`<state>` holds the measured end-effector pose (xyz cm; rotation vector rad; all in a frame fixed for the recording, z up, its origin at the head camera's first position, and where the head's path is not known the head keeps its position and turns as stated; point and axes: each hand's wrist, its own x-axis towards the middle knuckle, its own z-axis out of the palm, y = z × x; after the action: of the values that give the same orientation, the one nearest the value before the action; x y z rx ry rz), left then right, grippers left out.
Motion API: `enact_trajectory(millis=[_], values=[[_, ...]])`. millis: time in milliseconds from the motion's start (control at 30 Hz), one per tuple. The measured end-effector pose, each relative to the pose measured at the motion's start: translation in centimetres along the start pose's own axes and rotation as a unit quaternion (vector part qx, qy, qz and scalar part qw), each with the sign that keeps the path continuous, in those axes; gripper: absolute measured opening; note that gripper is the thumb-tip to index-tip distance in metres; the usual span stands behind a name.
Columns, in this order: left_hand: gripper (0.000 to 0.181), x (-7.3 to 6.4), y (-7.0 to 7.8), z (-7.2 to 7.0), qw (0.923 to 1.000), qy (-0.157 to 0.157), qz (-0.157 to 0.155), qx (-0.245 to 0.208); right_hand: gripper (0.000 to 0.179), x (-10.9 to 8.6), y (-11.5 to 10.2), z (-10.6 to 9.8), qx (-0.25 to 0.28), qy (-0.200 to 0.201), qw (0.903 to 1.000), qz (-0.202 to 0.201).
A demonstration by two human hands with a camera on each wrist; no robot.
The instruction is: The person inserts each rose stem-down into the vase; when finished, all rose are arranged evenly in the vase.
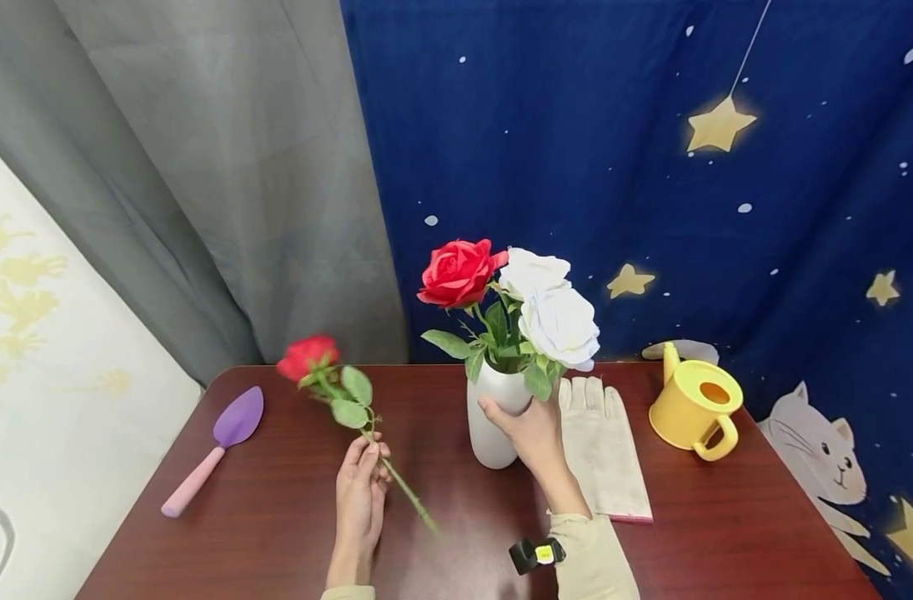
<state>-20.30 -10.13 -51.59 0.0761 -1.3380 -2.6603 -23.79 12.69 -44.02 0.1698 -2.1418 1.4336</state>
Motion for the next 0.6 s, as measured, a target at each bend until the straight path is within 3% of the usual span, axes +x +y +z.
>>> enact_trajectory(millis=[133,200,267,467,600], values=[[0.007,-0.3,0.9,0.1,0.9995,-0.010,0.013,-0.028,0.091,0.0,-0.1,0.0,0.004,-0.001,1.0000,0.000],[0.003,-0.4,1.3,0.1,0.9988,0.005,0.025,-0.041,0.091,0.0,-0.1,0.0,0.006,-0.001,1.0000,-0.002],[0.010,-0.6,1.8,0.1,0.9970,0.021,0.042,-0.061,0.091,0.1,-0.1,0.0,0.008,-0.001,1.0000,-0.004],[0.008,-1.4,3.3,0.4,0.9871,0.050,0.098,-0.116,0.091,0.1,0.0,0.1,0.006,0.002,0.9999,-0.010],[0.012,-2.0,4.2,0.8,0.9764,0.033,0.141,-0.160,0.093,0.0,0.1,0.1,0.001,0.004,0.9999,-0.010]])
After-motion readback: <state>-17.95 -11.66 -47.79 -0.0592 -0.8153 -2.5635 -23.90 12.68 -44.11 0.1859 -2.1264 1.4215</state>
